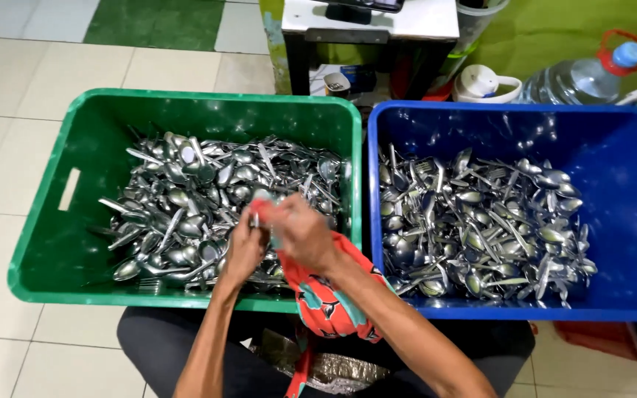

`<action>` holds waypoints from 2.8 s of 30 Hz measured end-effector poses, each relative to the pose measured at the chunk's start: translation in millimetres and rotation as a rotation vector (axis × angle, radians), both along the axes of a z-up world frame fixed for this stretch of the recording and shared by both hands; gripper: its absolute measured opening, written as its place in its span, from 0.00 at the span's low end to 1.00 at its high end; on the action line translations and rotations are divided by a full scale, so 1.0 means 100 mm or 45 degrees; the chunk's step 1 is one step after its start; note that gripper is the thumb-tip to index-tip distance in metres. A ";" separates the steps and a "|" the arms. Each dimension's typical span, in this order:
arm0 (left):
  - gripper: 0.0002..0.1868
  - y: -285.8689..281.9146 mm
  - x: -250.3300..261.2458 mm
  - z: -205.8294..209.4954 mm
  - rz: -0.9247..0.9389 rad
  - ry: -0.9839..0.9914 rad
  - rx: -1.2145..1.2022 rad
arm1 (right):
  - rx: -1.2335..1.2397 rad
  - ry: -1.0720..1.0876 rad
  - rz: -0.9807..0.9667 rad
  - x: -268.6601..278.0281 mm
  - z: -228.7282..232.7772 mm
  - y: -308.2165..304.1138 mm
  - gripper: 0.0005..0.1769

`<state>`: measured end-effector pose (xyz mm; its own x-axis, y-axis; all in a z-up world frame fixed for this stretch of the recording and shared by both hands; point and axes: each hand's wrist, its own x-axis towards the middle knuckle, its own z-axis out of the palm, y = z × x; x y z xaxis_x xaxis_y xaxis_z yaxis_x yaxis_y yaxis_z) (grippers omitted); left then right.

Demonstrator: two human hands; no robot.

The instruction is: Wiping spoons with a cloth and placing them back into a container.

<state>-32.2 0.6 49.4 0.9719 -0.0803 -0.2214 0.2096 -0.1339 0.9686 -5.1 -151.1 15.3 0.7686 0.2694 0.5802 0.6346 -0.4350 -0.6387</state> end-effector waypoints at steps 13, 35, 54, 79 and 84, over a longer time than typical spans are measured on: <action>0.16 -0.09 -0.41 -0.11 0.005 -0.163 0.397 | -0.181 -0.034 -0.071 0.00 0.07 -0.04 0.07; 0.29 -0.41 0.17 -0.12 0.270 0.015 -0.472 | 0.345 0.960 0.094 0.06 0.18 -0.19 0.06; 0.19 -0.15 0.17 0.22 -0.045 -0.003 -0.301 | 1.040 1.319 0.310 0.21 0.90 -0.76 0.06; 0.15 0.32 -0.38 1.83 -0.312 -0.489 -0.178 | 0.562 1.178 0.930 -0.31 1.09 -1.65 0.12; 0.12 0.25 -1.00 2.59 -0.407 -0.299 0.123 | 0.925 1.186 0.994 -0.96 1.50 -1.80 0.20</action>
